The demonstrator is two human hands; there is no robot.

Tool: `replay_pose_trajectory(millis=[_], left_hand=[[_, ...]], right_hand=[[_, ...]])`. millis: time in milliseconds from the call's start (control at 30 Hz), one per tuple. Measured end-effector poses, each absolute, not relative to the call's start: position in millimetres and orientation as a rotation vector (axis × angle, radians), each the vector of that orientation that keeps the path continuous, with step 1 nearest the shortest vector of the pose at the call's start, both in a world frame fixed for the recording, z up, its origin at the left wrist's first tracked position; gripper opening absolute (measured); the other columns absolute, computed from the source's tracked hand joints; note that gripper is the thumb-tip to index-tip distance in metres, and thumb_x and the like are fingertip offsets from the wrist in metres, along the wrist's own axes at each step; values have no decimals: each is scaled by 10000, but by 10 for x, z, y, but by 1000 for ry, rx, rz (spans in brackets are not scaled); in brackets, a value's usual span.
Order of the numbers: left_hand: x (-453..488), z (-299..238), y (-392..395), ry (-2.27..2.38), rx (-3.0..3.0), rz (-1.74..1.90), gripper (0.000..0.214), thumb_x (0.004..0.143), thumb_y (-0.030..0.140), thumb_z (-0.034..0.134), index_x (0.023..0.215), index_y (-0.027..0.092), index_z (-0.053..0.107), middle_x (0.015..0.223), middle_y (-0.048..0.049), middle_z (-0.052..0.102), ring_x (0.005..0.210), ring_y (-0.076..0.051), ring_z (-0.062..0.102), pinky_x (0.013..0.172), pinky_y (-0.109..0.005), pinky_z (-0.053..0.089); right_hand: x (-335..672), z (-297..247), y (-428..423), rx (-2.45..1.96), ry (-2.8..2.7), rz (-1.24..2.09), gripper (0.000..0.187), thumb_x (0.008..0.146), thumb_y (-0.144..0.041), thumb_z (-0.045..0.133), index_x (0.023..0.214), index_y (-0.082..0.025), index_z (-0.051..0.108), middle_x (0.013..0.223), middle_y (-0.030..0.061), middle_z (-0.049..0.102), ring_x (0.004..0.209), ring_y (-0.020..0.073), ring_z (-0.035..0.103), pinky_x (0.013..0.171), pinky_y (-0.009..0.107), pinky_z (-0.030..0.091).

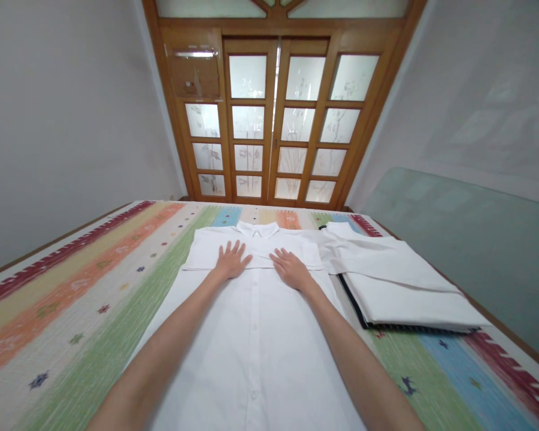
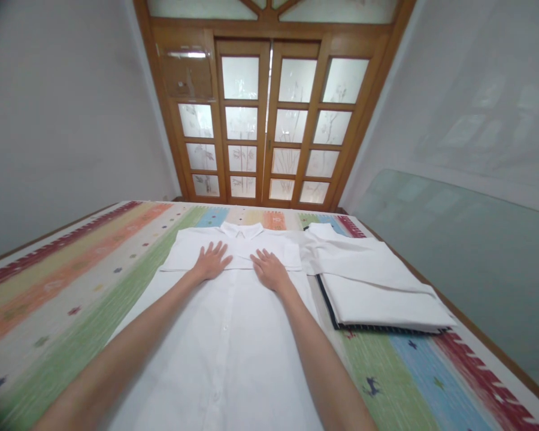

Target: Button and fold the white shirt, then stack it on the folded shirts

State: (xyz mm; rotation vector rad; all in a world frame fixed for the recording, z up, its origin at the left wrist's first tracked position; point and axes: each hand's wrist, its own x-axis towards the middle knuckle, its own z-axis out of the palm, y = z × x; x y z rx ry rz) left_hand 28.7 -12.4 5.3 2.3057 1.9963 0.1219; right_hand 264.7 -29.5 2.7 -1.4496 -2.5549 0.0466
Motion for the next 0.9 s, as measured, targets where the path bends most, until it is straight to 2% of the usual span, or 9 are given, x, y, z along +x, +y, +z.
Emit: replay_pose_trajectory(millis=[133,400,667,900], left_hand=[[317,43,-139,1970,2329,127,747,911,648,167,1518,216,229,1588,-49,157,1463,-309,101,1164,-543,83],[-135,116,-105,2221,2137,74,751,912,640,126,1522,210,209,1594,-33,127,1467,-271,102,1176,-500,96],[-269,125,-98,2256,2099,85,736,914,631,140,1521,222,215,1592,-16,133,1465,-281,111,1171,-510,117],[-357,131,-22,2293,2065,73,761,907,653,172,1522,207,213,1592,-58,128,1459,-298,134,1167,-507,133]], right_hand=[[2649,32,-307,-1641,-2460,72,530,1007,-373,170,1465,-203,377,1548,63,295,1432,245,241,1144,443,190],[2615,13,-302,-2118,-2110,49,653,975,-453,227,1496,-61,266,1574,153,185,1455,278,135,1154,431,85],[2621,-11,-297,-2146,-2071,43,675,963,-490,242,1500,-81,272,1575,154,190,1454,311,111,1151,430,71],[2622,-15,-309,-2159,-2090,28,680,965,-504,230,1507,-95,256,1578,151,182,1454,312,110,1149,436,67]])
